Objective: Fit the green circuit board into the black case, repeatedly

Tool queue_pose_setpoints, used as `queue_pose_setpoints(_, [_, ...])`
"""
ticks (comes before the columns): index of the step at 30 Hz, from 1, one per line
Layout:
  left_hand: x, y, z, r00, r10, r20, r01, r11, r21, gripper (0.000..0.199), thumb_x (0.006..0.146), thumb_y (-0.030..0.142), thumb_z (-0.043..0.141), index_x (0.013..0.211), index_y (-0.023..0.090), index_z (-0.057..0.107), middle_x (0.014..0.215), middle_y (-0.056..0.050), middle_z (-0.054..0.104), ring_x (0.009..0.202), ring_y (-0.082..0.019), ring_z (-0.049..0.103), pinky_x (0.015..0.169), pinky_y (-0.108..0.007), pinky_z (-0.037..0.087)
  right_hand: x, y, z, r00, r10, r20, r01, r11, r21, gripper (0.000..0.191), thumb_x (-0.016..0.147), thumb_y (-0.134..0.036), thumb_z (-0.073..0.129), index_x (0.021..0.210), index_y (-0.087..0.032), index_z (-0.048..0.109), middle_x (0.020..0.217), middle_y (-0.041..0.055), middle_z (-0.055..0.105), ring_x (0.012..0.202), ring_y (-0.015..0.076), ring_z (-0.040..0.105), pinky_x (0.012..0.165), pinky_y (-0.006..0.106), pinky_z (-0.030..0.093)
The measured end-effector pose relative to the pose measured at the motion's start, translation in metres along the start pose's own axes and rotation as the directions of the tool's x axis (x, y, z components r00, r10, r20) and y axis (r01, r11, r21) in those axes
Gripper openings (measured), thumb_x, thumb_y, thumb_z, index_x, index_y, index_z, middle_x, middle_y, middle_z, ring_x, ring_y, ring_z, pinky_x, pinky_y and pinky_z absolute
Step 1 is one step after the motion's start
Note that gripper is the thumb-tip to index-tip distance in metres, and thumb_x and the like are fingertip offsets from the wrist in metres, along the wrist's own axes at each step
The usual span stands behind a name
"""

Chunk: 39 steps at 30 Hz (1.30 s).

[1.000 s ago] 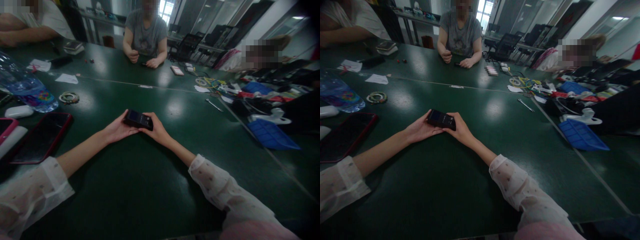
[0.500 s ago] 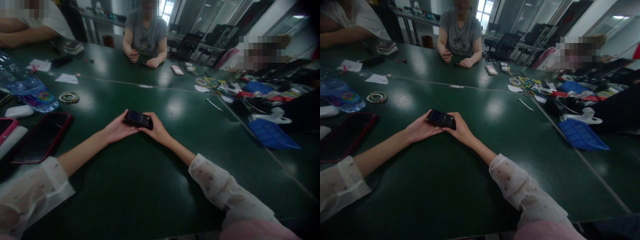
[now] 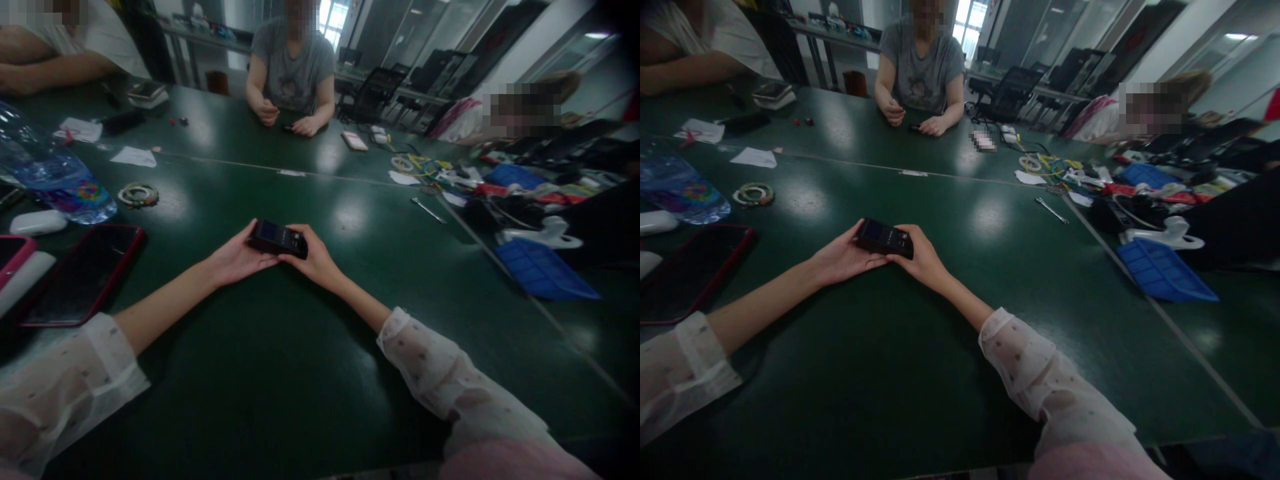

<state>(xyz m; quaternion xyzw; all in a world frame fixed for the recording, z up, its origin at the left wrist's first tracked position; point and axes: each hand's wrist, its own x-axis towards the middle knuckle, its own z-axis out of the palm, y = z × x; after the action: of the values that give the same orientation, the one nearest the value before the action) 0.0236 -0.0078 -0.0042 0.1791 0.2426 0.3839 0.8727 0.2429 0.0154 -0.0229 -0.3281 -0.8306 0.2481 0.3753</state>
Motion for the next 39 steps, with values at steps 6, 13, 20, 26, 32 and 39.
queue_pose_setpoints(6, [0.0, 0.0, 0.002, 0.999, 0.013, -0.038, -0.013, 1.0, -0.002, 0.068, 0.106, 0.051, 0.034, 0.161, 0.015, 0.02, 0.142, -0.019, 0.06, 0.123, -0.026, 0.066, 0.112, -0.04, 0.044, 0.0, 0.001, 0.0, 1.0, -0.009, -0.004, 0.009, 1.0, -0.003, 0.052, 0.086, -0.038, 0.075, 0.129, -0.025, 0.049, 0.124, 0.0119, 0.061, 0.115, 0.0294, 0.062, 0.1, 0.049, 0.051])
queue_pose_setpoints(13, [0.0, 0.0, 0.001, 0.999, 0.009, -0.039, -0.009, 1.0, 0.013, 0.068, 0.105, 0.053, 0.033, 0.161, 0.015, 0.022, 0.141, -0.02, 0.062, 0.121, -0.026, 0.066, 0.111, -0.039, 0.044, -0.001, 0.002, 0.001, 1.0, -0.017, -0.021, 0.016, 1.0, -0.015, 0.053, 0.086, -0.04, 0.074, 0.13, -0.026, 0.048, 0.126, 0.0117, 0.061, 0.119, 0.0297, 0.061, 0.103, 0.05, 0.05])
queue_pose_setpoints(20, [0.004, 0.0, -0.01, 1.0, 0.025, 0.007, -0.025, 1.0, -0.007, 0.076, 0.103, 0.063, 0.025, 0.16, 0.013, 0.024, 0.134, -0.02, 0.066, 0.121, -0.029, 0.066, 0.11, -0.043, 0.044, 0.0, -0.002, 0.0, 0.998, -0.009, -0.057, 0.01, 1.0, 0.01, 0.056, 0.086, -0.047, 0.073, 0.132, -0.026, 0.048, 0.13, 0.012, 0.061, 0.121, 0.03, 0.061, 0.105, 0.05, 0.05])
queue_pose_setpoints(26, [0.003, 0.0, -0.006, 0.997, 0.03, -0.069, -0.029, 1.0, 0.008, 0.056, 0.108, 0.036, 0.024, 0.157, 0.011, 0.03, 0.12, -0.018, 0.072, 0.11, -0.027, 0.071, 0.108, -0.042, 0.046, 0.0, -0.007, -0.002, 0.995, -0.019, -0.095, 0.021, 0.999, 0.027, 0.056, 0.084, -0.045, 0.076, 0.131, -0.027, 0.051, 0.131, 0.0108, 0.062, 0.122, 0.0292, 0.061, 0.106, 0.049, 0.05])
queue_pose_setpoints(32, [0.002, 0.001, -0.005, 0.998, 0.023, -0.057, -0.024, 1.0, -0.006, 0.054, 0.108, 0.033, 0.025, 0.156, 0.011, 0.032, 0.12, -0.018, 0.071, 0.109, -0.027, 0.072, 0.106, -0.04, 0.048, -0.004, -0.016, -0.005, 0.984, -0.006, -0.179, 0.0, 0.999, -0.035, 0.058, 0.085, -0.047, 0.075, 0.134, -0.029, 0.049, 0.13, 0.0094, 0.062, 0.121, 0.03, 0.061, 0.105, 0.052, 0.05])
queue_pose_setpoints(39, [0.001, 0.002, -0.004, 1.0, 0.017, -0.026, -0.016, 1.0, 0.009, 0.056, 0.108, 0.037, 0.024, 0.156, 0.01, 0.03, 0.123, -0.018, 0.07, 0.111, -0.026, 0.071, 0.108, -0.039, 0.047, -0.004, -0.014, -0.006, 0.903, -0.016, -0.429, -0.031, 0.994, -0.103, 0.058, 0.09, -0.049, 0.067, 0.14, -0.03, 0.043, 0.134, 0.011, 0.055, 0.13, 0.0332, 0.053, 0.112, 0.056, 0.043])
